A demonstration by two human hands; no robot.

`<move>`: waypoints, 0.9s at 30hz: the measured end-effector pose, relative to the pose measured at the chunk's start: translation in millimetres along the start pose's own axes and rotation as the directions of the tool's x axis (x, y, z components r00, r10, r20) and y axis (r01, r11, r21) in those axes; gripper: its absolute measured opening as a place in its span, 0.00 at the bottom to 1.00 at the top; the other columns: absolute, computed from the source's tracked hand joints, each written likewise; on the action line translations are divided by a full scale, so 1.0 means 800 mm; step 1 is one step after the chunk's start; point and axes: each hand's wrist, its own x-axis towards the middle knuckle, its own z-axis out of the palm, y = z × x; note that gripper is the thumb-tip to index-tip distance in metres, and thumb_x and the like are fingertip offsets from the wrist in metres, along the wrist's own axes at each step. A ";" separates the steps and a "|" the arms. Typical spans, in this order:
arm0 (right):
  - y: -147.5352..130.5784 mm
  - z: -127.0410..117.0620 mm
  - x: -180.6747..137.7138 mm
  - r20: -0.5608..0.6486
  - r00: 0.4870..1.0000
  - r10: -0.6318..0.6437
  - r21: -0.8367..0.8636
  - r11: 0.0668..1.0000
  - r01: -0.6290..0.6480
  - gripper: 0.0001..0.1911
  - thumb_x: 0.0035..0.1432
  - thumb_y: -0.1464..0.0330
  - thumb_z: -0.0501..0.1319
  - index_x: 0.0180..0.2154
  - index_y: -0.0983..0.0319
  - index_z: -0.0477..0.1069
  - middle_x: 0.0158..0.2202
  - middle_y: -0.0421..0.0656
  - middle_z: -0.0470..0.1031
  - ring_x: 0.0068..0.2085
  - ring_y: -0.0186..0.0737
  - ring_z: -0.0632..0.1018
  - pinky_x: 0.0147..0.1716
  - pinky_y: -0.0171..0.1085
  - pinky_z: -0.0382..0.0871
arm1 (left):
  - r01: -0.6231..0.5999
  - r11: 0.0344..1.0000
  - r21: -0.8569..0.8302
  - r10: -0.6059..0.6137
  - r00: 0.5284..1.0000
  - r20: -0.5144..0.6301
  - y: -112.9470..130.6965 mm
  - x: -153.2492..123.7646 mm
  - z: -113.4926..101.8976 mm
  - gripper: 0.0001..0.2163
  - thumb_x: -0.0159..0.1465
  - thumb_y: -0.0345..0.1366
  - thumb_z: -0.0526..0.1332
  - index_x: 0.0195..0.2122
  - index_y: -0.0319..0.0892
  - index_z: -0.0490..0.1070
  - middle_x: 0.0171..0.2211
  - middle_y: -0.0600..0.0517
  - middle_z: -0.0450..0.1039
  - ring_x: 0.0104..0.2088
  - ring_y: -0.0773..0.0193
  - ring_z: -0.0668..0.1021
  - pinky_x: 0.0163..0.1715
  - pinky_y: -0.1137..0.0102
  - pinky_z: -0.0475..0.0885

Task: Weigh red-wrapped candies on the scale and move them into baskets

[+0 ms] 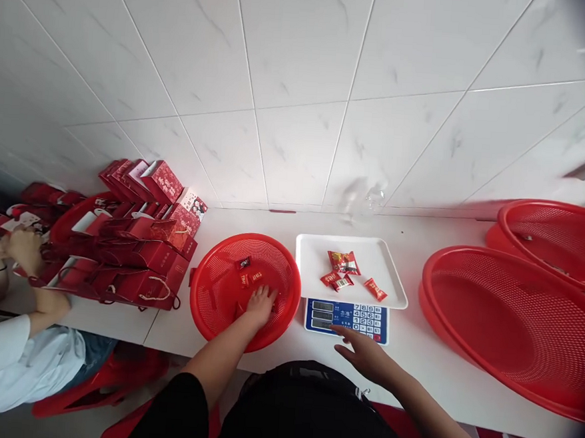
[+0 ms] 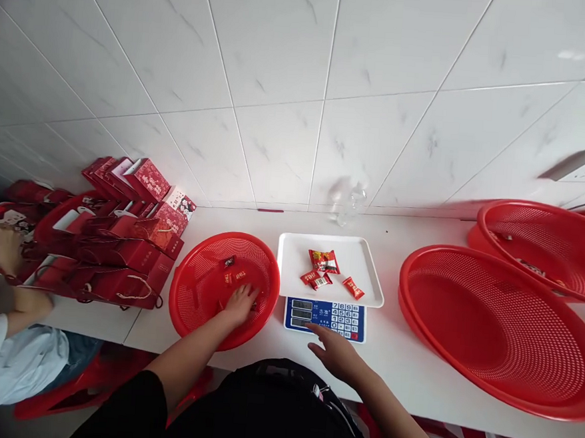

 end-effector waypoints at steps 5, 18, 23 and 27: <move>0.011 0.007 -0.010 -0.022 0.997 0.075 0.042 0.996 -0.074 0.26 0.54 0.59 0.52 0.54 0.56 0.63 0.51 0.46 0.71 0.47 0.46 0.74 0.45 0.42 0.67 | 0.056 0.978 -0.200 -0.068 0.996 -0.050 -0.003 0.008 0.012 0.08 0.58 0.32 0.55 0.38 0.42 0.70 0.46 0.44 0.68 0.50 0.52 0.68 0.48 0.60 0.60; 0.001 0.002 -0.023 -0.036 0.992 0.125 0.111 0.987 -0.120 0.25 0.54 0.62 0.54 0.54 0.58 0.63 0.52 0.46 0.70 0.47 0.44 0.74 0.47 0.40 0.66 | 0.021 0.430 -0.902 -0.090 0.996 -0.020 0.034 0.010 -0.042 0.05 0.56 0.36 0.60 0.33 0.43 0.66 0.29 0.54 0.70 0.27 0.70 0.73 0.31 0.70 0.71; 0.001 -0.006 -0.024 -0.071 0.991 0.111 0.113 0.988 -0.103 0.25 0.54 0.63 0.55 0.54 0.58 0.62 0.52 0.46 0.71 0.47 0.43 0.74 0.46 0.40 0.66 | 0.060 0.352 -0.934 0.103 0.989 0.103 0.123 0.018 -0.068 0.08 0.52 0.35 0.64 0.32 0.41 0.67 0.26 0.55 0.70 0.23 0.72 0.72 0.27 0.74 0.70; -0.002 -0.015 -0.029 -0.116 0.988 0.101 0.126 0.988 -0.086 0.24 0.54 0.64 0.54 0.54 0.57 0.63 0.52 0.45 0.70 0.47 0.43 0.74 0.46 0.40 0.66 | 0.052 0.533 -0.845 0.055 0.994 0.096 0.184 0.039 -0.052 0.07 0.56 0.36 0.60 0.33 0.40 0.66 0.30 0.51 0.72 0.28 0.70 0.74 0.32 0.70 0.72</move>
